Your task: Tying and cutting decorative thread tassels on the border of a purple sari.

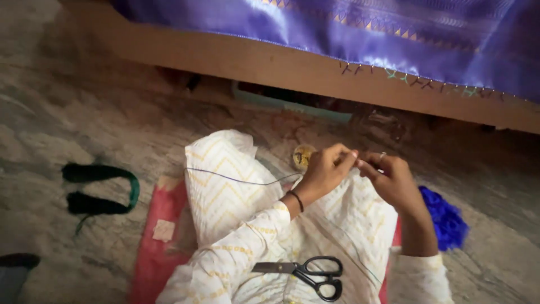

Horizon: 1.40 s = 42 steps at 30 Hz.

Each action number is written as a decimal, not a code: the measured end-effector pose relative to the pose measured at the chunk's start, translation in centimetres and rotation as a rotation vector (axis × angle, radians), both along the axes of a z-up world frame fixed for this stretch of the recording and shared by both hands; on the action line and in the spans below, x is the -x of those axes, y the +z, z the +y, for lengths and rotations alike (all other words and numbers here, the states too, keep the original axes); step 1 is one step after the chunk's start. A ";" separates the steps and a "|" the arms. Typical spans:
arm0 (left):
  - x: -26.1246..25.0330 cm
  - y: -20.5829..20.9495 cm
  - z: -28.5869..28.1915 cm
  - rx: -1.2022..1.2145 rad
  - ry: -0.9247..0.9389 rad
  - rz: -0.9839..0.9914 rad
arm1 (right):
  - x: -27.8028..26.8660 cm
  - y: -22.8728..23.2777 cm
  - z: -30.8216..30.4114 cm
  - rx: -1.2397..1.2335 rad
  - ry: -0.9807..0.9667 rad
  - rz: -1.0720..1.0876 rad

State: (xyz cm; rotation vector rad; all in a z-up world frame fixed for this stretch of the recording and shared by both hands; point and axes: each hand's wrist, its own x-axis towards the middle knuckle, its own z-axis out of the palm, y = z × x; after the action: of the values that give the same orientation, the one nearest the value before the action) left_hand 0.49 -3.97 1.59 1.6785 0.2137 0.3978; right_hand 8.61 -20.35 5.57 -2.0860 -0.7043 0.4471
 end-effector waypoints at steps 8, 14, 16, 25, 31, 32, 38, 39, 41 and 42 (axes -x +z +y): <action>0.9 0.6 11.2 -0.244 0.342 -0.264 | -1.0 -1.8 -10.1 0.109 -0.139 0.107; 7.6 0.4 23.8 -0.545 0.549 -0.246 | -0.6 -3.3 -11.6 0.101 -0.304 0.190; 10.1 1.0 24.8 -0.475 0.602 -0.094 | -0.4 -4.3 -11.0 0.091 -0.304 0.166; 16.0 0.7 23.8 -0.816 0.446 0.325 | -1.0 -7.3 -8.7 -0.559 -0.567 0.408; 17.1 1.2 23.6 -1.007 0.462 0.544 | 1.9 -7.4 -5.8 -0.938 -0.537 0.489; 17.4 0.7 24.2 -1.123 0.493 0.551 | 3.1 -7.1 -4.3 -0.893 -0.509 0.441; 10.1 0.8 18.7 -1.091 0.397 0.171 | 9.4 -5.5 1.7 -0.274 -0.182 0.248; 8.7 -0.6 17.3 -1.086 0.393 0.182 | 9.9 -5.2 2.1 -0.265 -0.182 0.257; 5.3 -3.1 14.4 -0.983 0.125 0.216 | 10.8 -4.7 2.9 -0.202 -0.079 0.185; 4.1 -4.3 13.1 -0.980 0.117 0.218 | 11.0 -4.8 2.9 -0.197 -0.086 0.189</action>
State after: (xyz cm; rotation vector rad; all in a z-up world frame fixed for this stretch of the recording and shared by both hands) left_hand -3.63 9.16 -2.74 2.6881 0.3037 0.4370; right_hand -2.35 -17.44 0.74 -1.8533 -0.5235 0.4977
